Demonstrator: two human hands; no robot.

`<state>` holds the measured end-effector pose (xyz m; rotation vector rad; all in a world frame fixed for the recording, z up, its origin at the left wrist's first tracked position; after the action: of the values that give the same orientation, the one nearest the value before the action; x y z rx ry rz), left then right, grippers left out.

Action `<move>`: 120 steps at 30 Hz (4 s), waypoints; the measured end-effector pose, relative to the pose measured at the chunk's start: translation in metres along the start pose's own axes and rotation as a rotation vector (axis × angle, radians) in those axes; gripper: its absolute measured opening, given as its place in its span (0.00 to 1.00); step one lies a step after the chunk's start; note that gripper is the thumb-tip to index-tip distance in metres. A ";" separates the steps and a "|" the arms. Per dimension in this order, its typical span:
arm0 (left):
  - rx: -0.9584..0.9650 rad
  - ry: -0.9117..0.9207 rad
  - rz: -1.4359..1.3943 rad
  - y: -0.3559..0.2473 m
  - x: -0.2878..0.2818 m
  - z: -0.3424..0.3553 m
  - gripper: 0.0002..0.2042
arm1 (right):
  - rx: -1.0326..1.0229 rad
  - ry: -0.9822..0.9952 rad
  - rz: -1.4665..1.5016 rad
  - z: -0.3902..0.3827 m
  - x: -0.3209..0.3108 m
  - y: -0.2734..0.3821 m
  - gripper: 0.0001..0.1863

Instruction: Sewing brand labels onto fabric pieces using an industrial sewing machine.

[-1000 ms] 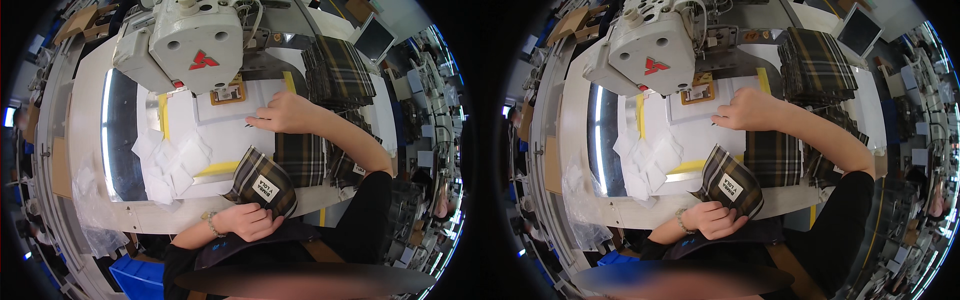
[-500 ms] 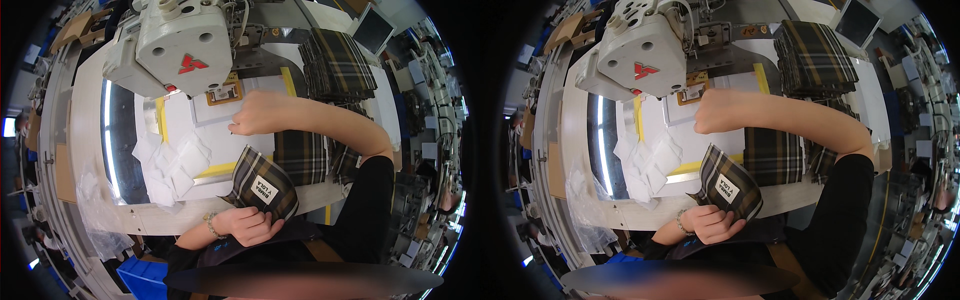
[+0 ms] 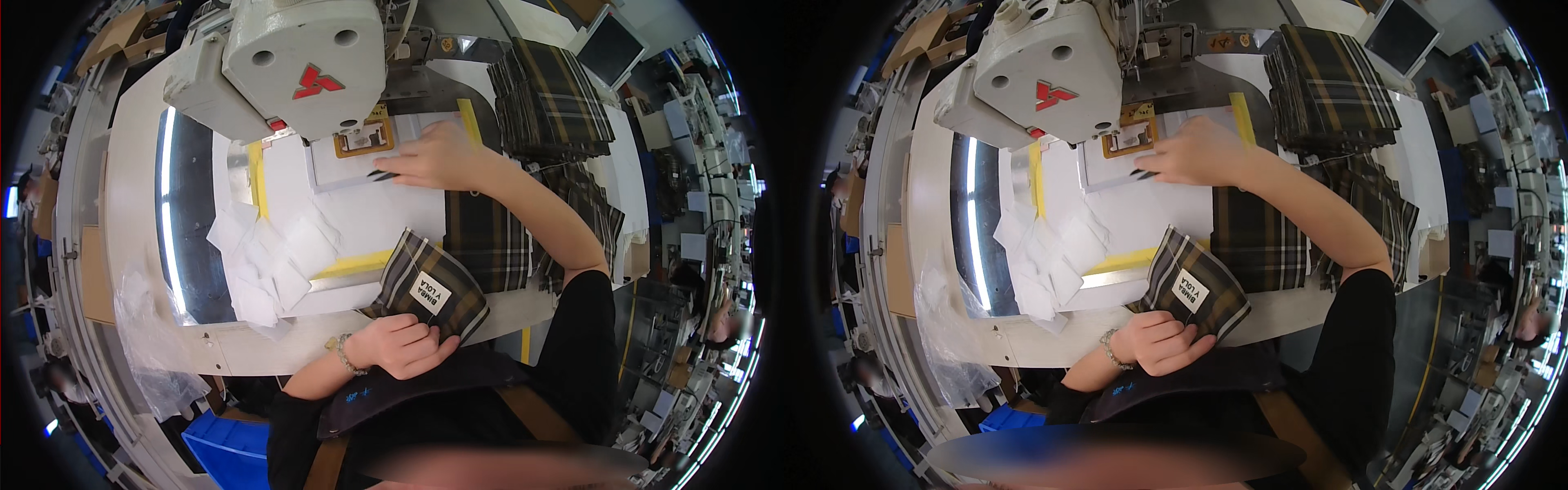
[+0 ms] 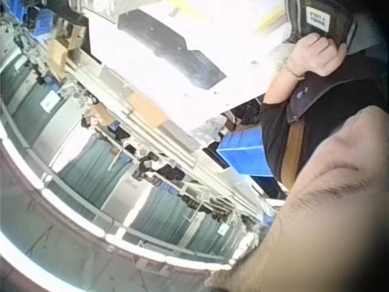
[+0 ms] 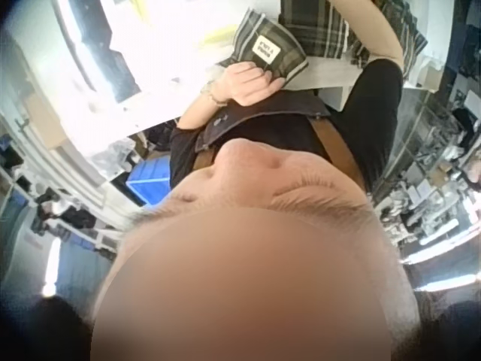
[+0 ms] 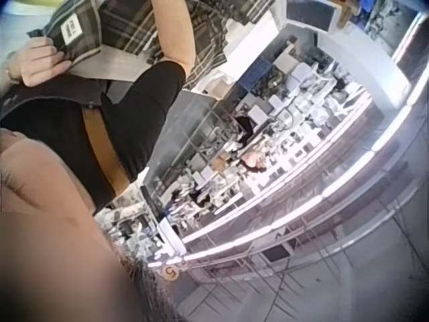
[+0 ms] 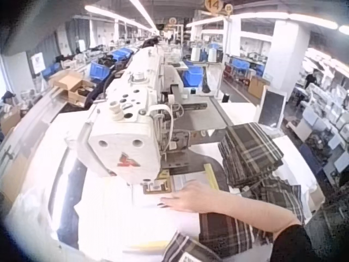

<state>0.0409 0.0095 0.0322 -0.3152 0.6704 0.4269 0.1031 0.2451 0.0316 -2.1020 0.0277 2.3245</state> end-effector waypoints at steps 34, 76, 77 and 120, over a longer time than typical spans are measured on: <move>-0.138 0.082 -0.081 0.010 0.010 -0.004 0.14 | -0.098 -0.105 -0.015 -0.009 0.034 0.030 0.20; 0.316 -0.087 0.136 -0.008 -0.047 0.019 0.10 | 0.285 0.452 2.569 -0.130 0.025 0.180 0.47; 0.376 -0.101 0.146 -0.010 -0.049 0.025 0.09 | 0.278 0.409 2.533 -0.118 0.014 0.178 0.49; -1.209 -0.438 -0.896 0.032 -0.003 -0.049 0.15 | 0.777 -0.627 1.747 -0.074 0.022 0.142 0.19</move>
<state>-0.0021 0.0158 -0.0072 -1.5405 -0.2742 -0.0299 0.1720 0.1019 0.0031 -0.6242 2.9559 2.2966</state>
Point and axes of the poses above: each hand's wrist, its own z-axis towards the middle knuckle, its own x-axis out of the palm, y = z × x, the point moved 3 cm from there along z, towards the middle knuckle, and after that the axes turned 6 degrees about y, right-handed, at the moved point
